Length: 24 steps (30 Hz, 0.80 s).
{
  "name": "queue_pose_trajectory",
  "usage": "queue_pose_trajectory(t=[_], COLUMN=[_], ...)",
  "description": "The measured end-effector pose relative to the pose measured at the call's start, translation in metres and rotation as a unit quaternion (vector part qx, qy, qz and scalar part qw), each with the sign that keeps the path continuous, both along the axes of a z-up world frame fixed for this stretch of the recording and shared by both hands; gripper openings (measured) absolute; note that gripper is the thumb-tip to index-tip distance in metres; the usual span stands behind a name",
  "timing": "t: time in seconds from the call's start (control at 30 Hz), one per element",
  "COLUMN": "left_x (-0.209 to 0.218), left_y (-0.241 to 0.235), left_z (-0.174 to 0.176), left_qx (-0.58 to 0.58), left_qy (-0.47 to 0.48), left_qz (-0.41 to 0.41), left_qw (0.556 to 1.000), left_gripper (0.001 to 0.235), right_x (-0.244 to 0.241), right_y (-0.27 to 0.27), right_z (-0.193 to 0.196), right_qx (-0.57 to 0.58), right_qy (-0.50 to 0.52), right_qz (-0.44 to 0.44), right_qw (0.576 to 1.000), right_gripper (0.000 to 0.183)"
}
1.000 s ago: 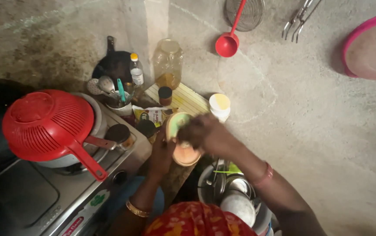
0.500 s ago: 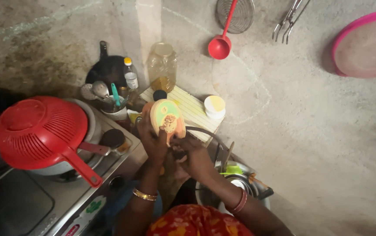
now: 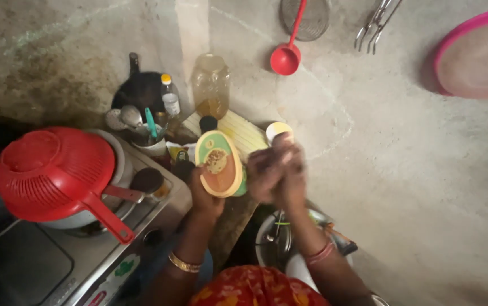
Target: Organizing various kitchen ingredients, jars, and spice packets on a low counter space.
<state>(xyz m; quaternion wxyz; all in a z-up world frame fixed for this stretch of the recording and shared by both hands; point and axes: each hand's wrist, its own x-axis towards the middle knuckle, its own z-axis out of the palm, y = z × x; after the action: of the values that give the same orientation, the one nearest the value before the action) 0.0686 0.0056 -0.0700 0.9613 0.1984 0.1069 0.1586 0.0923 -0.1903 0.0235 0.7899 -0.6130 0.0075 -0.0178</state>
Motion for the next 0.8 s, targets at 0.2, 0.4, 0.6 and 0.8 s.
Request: queue_pose_trajectory(t=[0.2, 0.4, 0.6, 0.8], left_x=[-0.019, -0.022, -0.014, -0.039], left_y=[-0.024, -0.028, -0.008, -0.018], left_z=[0.012, 0.006, 0.008, 0.013], left_qx=[-0.005, 0.063, -0.034, 0.014], left_qy=[-0.020, 0.025, -0.055, 0.042], left_qz=[-0.096, -0.148, -0.121, -0.131], left_qw=[0.995, 0.987, 0.991, 0.990], left_gripper=[0.054, 0.057, 0.054, 0.047], right_x=[0.001, 0.008, -0.040, 0.019], right_y=[0.024, 0.019, 0.030, 0.006], right_z=[0.001, 0.032, -0.008, 0.020], right_qx=[-0.209, -0.029, -0.176, -0.097], right_qy=[-0.468, -0.237, -0.442, -0.309], right_qz=[0.030, 0.237, 0.069, 0.185], right_qw=[0.858, 0.942, 0.877, 0.928], right_gripper=[0.038, 0.037, 0.038, 0.038])
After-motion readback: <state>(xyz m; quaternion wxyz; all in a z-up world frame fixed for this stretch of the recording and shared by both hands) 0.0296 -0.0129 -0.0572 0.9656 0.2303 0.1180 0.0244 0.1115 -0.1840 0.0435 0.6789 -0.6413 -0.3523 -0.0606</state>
